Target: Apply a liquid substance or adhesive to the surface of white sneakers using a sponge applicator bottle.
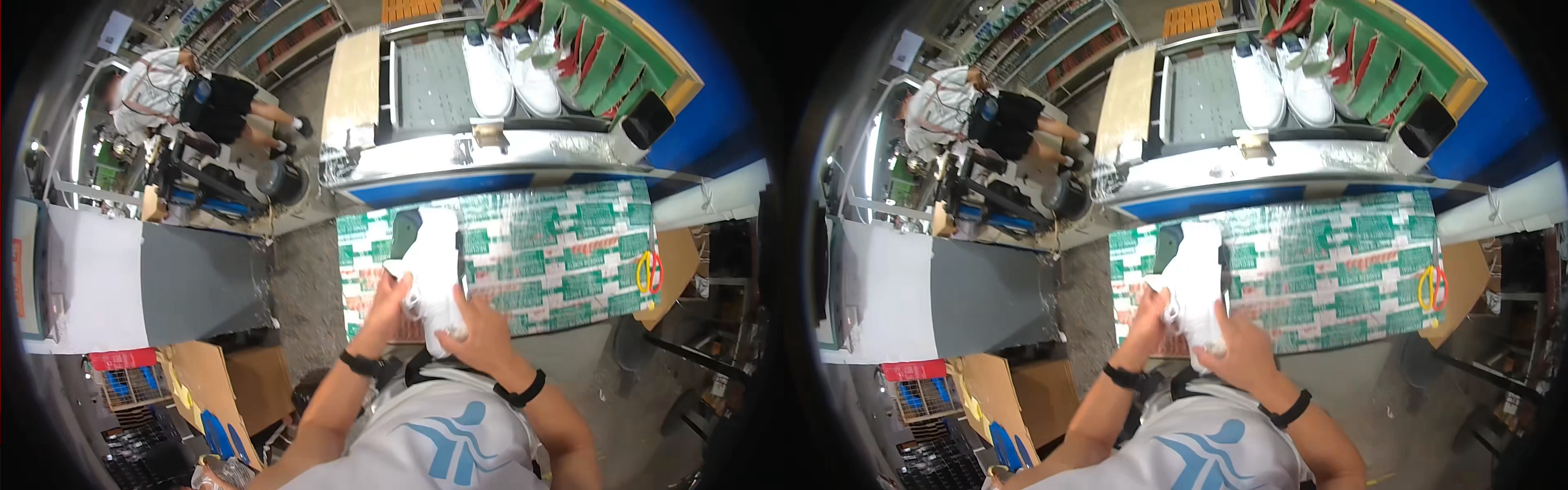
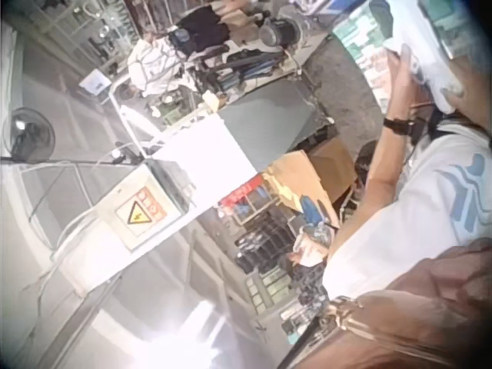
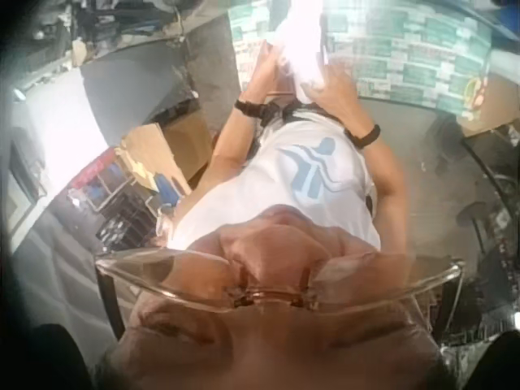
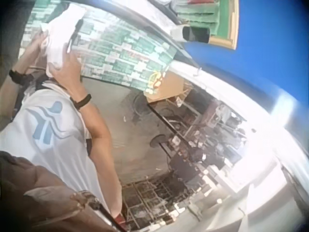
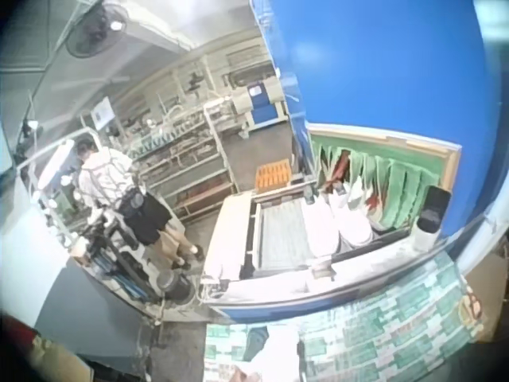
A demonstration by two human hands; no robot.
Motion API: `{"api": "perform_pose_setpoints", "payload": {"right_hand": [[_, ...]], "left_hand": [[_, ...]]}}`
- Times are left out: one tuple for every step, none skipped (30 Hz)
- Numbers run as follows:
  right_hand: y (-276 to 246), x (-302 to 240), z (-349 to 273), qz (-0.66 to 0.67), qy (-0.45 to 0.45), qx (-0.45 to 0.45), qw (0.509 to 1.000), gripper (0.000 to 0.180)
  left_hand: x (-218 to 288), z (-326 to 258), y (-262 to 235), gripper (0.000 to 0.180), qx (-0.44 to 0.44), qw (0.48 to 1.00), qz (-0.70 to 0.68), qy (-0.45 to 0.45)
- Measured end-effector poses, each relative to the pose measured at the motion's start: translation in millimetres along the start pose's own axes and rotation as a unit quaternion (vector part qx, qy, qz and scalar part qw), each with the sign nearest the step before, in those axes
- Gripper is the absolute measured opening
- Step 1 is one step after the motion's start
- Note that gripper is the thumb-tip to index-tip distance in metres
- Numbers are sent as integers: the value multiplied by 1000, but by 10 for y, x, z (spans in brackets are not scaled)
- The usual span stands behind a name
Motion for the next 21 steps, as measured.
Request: {"api": "perform_pose_setpoints", "payload": {"right_hand": [[68, 50, -2, 71, 12, -17, 997, 89], [36, 47, 58, 74, 1, -11, 997, 89], [-45, -27, 119, 68, -61, 10, 996, 84], [-130, -70, 172, 61, -121, 30, 990, 80], [-202, 24, 247, 61, -127, 35, 989, 80], [-312, 180, 325, 5, -122, 62, 991, 74], [-440, 366, 376, -53, -111, 90, 988, 68], [-575, 559, 401, -112, -99, 116, 982, 63], [-677, 827, 386, -119, -93, 127, 980, 63], [-735, 1146, 341, -119, -64, 134, 982, 61], [-761, 1374, 274, -117, -33, 138, 983, 59], [-777, 1422, 242, -119, -27, 146, 982, 59], [-769, 1440, 208, -136, -41, 139, 980, 56], [-772, 1452, 173, -155, -49, 133, 978, 53], [-795, 1480, 167, -156, -38, 143, 977, 53], [-818, 1420, 178, -144, -58, 161, 975, 51], [-882, 1428, 109, -143, -61, 181, 971, 49], [-922, 1436, 63, -135, -46, 162, 976, 47], [-796, 1428, 171, -112, -71, 162, 978, 48], [-737, 1517, 158, -72, -90, 193, 974, 45], [-566, 1507, 288, -29, -96, 179, 979, 46]], "left_hand": [[229, -128, 202, 69, 13, 997, 28, 68], [354, -101, 201, 69, 15, 996, 33, 81], [330, -39, 138, 63, 44, 999, 15, 22], [285, 7, 76, 58, 73, 997, -4, -39], [346, 50, -5, 46, 101, 994, -21, -43], [465, 111, -52, 46, 98, 994, -18, -36], [762, 164, -79, 46, 91, 992, 81, 43], [1059, 189, -67, 48, 81, 973, 177, 122], [1458, 228, 13, 61, 110, 951, 250, 143], [1923, 287, 125, 73, 106, 894, 351, 257], [2305, 407, 319, 77, 79, 857, 393, 325], [2638, 625, 339, 79, 74, 804, 462, 366], [2936, 877, 485, 79, 62, 806, 466, 360], [3232, 1053, 776, 80, 45, 804, 469, 363], [3468, 1403, 826, 81, 44, 764, 531, 364], [3726, 1758, 743, 81, 54, 703, 581, 407], [3847, 2160, 655, 83, 41, 724, 581, 369], [3779, 2504, 687, 88, 63, 668, 620, 408], [3932, 2855, 100, 91, 87, 642, 652, 395], [3950, 3211, 132, 93, 136, 546, 761, 322], [4242, 3451, -368, 99, 181, 483, 820, 247]]}}
Point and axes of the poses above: each hand's wrist, its own z-axis towards the middle knuckle, its own y-axis out of the palm, x = y × z, the point moved 10 cm from there along z, towards the middle knuckle, and after that the axes turned 3 degrees about -y, right-handed, at the moved point
